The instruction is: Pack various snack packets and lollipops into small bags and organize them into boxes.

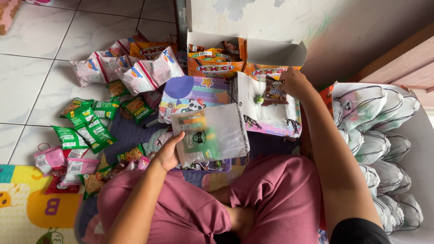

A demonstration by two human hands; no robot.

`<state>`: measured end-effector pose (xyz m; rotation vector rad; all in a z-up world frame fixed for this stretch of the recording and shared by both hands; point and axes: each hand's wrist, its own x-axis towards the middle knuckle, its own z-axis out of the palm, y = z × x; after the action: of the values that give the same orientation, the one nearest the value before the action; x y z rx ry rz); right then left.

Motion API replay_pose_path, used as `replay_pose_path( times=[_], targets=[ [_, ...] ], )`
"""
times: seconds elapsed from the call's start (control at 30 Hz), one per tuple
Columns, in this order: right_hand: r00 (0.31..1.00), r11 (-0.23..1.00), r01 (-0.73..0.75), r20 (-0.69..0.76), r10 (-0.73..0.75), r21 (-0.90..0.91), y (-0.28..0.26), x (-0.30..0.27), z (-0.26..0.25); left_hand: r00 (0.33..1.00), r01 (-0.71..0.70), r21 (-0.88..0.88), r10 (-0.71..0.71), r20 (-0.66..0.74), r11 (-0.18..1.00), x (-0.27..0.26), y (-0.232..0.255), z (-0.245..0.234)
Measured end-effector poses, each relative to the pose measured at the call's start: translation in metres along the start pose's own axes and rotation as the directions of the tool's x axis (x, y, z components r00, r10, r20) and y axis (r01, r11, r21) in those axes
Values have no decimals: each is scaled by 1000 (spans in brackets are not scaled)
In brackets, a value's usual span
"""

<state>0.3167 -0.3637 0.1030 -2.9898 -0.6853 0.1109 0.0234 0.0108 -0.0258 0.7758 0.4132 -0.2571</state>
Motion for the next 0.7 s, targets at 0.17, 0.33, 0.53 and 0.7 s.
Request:
replay_pose_path(
  times=[0.17,0.33,0.53,0.7],
  targets=[
    [1000,968,17,2,-18,249,1,-44,-48,999,-44,8,44,9,999,4,-2,-6],
    [999,836,-31,35,15,548,-36,-105,-81,998,-65,12,65,25,998,-1,-2,1],
    [998,307,58,-67,19,950,-75,-163,-36,996,-88,-1,88,25,996,-21,6,20],
    [993,281,-83,101,-53,956,-123,-192,-40,996,-89,35,88,32,995,-37,5,25]
  ],
)
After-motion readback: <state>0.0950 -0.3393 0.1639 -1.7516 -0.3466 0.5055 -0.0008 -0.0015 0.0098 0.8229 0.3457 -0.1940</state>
